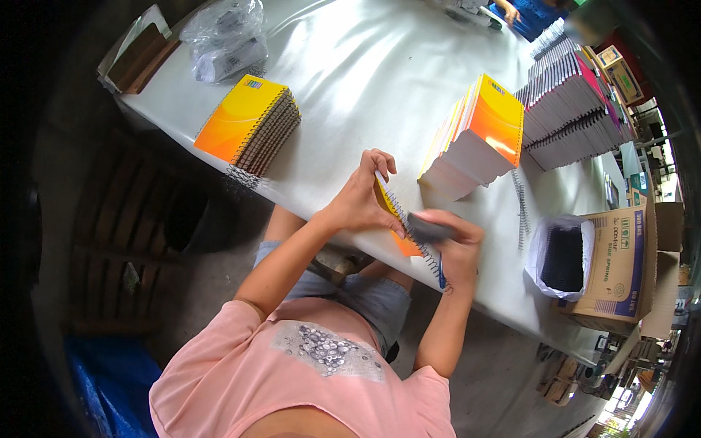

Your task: The person assembles notebooks by threading wire coils through pre-punched holes in paper stacks and covers, then uses a pair of pliers to trim and secure the ends of the coils.

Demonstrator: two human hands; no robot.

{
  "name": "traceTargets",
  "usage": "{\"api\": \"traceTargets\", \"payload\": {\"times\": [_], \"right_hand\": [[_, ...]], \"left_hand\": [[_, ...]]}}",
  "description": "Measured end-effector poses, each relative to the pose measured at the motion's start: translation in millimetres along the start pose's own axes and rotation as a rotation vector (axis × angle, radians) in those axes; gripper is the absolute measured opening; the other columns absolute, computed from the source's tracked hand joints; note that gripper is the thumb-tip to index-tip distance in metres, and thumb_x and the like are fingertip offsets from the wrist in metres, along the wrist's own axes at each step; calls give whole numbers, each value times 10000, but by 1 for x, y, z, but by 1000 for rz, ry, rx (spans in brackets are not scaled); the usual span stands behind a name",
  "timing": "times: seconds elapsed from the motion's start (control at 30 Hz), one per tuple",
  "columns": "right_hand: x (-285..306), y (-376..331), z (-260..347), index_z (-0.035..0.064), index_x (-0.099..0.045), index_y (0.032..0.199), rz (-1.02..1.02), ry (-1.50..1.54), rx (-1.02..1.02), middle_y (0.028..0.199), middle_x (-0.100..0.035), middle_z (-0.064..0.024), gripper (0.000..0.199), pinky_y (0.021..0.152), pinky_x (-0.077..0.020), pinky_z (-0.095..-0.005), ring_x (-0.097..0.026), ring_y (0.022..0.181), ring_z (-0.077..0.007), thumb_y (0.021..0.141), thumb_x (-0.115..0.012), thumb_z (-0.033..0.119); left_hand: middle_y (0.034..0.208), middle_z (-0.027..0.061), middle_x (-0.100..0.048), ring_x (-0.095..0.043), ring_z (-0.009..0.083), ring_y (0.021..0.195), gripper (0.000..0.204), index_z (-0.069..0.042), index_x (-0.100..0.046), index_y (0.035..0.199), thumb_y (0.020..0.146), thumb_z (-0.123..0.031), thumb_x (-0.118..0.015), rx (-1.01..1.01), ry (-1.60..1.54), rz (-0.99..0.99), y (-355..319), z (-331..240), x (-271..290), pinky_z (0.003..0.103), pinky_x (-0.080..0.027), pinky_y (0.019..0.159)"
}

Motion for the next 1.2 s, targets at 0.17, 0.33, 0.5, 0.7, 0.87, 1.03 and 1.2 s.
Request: {"api": "traceTargets", "payload": {"times": [0.17,0.33,0.5,0.7,0.87,1.03,1.2], "right_hand": [[-2,6,-8,17,-697,939,-246,-152,-180,743,-652,-28,254,638,-448,-213,-560,680,-65,732,-576,-64],[-13,21,-3,8,-695,933,-155,-530,-101,722,-648,-25,232,622,-440,-214,-547,662,-63,746,-586,-75],[-17,13,-8,9,-691,947,-74,-415,-108,702,-638,-10,212,605,-441,-224,-536,629,-60,747,-628,-23],[86,-28,5,-14,-674,1013,-545,-552,13,867,-672,-45,246,731,-475,-252,-596,789,-104,772,-626,-3],[142,-75,-6,88,-456,1335,-737,-1587,-277,1310,-477,-180,532,998,-349,-435,-460,1217,-319,819,-587,93],[37,-61,-4,208,-384,1382,-462,-1318,-198,1421,-348,-107,557,1011,-258,-576,-316,1313,-327,865,-578,280],[16,-65,-32,266,-392,1372,-333,-1555,-324,1283,-464,-55,500,877,-312,-622,-413,1205,-281,896,-533,324]], "left_hand": [[951,98,-375,-425,217,882,949,-78,-229,970,401,-354,-937,203,-90,104,-5,5,-1,317,-398,806],[909,68,-327,-375,185,873,934,-114,-203,930,405,-328,-946,124,-102,82,-5,4,-2,287,-371,786],[918,77,-325,-371,186,880,919,-104,-197,938,439,-338,-932,79,-92,103,-6,5,-3,293,-375,802],[920,24,-359,-380,110,874,533,-105,-290,950,743,-182,-775,267,-357,109,-16,14,5,237,-355,796],[923,10,-586,-552,91,886,359,-65,-472,1080,800,-30,-695,450,-577,-155,-28,1,26,233,-435,810],[960,108,-651,-609,150,893,686,-44,-329,1316,752,46,-708,264,-369,-481,-31,-31,57,267,-477,835],[908,102,-673,-607,144,866,771,-43,-288,1362,735,25,-733,113,-92,-529,-38,-52,68,240,-430,778]]}}
Point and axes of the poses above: each hand's wrist, its own y-axis towards the middle knuckle, its own x-axis out of the back of the hand, z = x × y, the point moved 4 cm from there along y, towards the middle knuckle
